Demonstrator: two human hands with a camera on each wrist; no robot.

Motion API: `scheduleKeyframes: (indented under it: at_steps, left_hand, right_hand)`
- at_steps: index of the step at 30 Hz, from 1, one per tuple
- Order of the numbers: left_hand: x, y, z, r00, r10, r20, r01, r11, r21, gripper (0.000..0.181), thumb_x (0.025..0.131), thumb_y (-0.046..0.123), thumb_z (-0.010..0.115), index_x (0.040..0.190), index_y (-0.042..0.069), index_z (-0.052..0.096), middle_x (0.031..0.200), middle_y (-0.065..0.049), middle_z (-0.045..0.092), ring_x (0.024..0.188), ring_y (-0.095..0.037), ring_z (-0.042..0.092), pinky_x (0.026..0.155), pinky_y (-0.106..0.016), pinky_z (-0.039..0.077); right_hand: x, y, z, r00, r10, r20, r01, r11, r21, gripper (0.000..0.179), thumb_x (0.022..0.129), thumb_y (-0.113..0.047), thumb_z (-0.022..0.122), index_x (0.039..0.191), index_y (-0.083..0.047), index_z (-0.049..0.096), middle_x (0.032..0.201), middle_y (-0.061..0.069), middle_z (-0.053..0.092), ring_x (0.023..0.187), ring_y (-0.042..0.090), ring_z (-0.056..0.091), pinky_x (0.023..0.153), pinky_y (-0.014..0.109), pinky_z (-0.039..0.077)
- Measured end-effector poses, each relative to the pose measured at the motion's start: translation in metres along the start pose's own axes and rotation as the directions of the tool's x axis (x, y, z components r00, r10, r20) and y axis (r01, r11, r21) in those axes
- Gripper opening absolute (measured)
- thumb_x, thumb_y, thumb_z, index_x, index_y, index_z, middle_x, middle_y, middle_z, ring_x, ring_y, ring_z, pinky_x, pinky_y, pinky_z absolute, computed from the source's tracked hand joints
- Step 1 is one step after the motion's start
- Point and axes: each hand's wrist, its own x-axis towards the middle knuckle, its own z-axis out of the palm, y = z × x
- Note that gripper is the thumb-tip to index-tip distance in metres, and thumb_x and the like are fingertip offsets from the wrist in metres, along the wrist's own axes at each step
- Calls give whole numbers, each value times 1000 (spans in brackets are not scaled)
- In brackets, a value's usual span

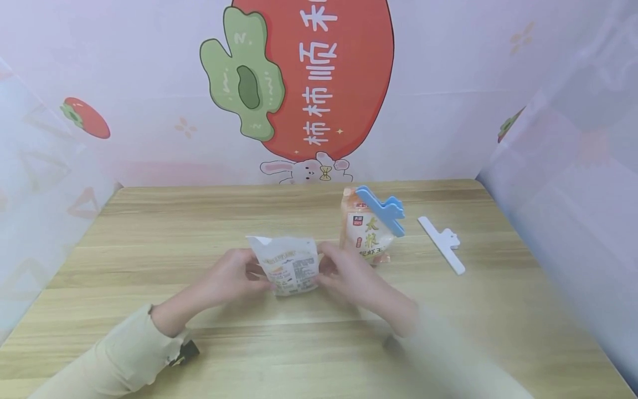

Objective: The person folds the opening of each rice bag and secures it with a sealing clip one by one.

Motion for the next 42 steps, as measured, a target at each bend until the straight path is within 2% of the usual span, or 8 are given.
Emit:
scheduleKeyframes:
  at_steps: [6,15,20,28,35,42]
  left_hand:
    - [-3,3,3,1000,25,14,-26,1000,5,44,78,10,83,120,10,68,113,-8,74,97,-21,73,79,-24,59]
    - [-6,5,8,993,110,41,-109,994,-28,44,78,5,82,120,7,68,114,-10,74,97,-23,74,78,-21,58]
    - [-7,6,11,992,115,46,-115,993,-12,43,78,6,82,119,8,69,113,-9,74,97,-23,73,78,-22,58]
    - [-8,9,14,990,123,67,-123,992,-11,43,78,8,83,118,9,69,112,-8,74,96,-21,73,77,-20,58]
    - [-9,10,16,987,142,79,-141,990,-24,41,77,6,84,115,9,69,109,-7,75,95,-19,73,77,-19,57]
    - [-11,11,20,982,165,94,-162,986,-44,42,76,4,84,115,7,69,109,-10,74,94,-22,74,77,-19,57]
  right_hand:
    - [-8,0,-1,1000,7,5,-6,1000,-11,31,84,-12,79,111,-8,63,94,-1,71,87,11,67,79,27,58]
    - [-22,0,-2,1000,28,9,-28,1000,-10,27,85,-15,79,104,-11,61,92,-4,70,88,11,68,80,31,59]
    - [-27,0,-3,1000,26,18,-26,1000,1,30,85,-13,79,110,-10,61,97,-2,70,88,9,68,80,29,58]
    - [-33,-2,-7,998,35,44,-34,999,-7,40,85,-16,79,121,-10,60,104,-1,70,90,10,66,81,31,58]
    - [-37,-5,-9,996,62,65,-61,998,-10,43,85,-19,79,123,-13,60,105,-5,69,89,8,65,80,31,58]
    - [-43,-5,-9,996,39,84,-40,999,14,47,84,-17,80,125,-13,59,110,-2,70,88,6,65,78,31,58]
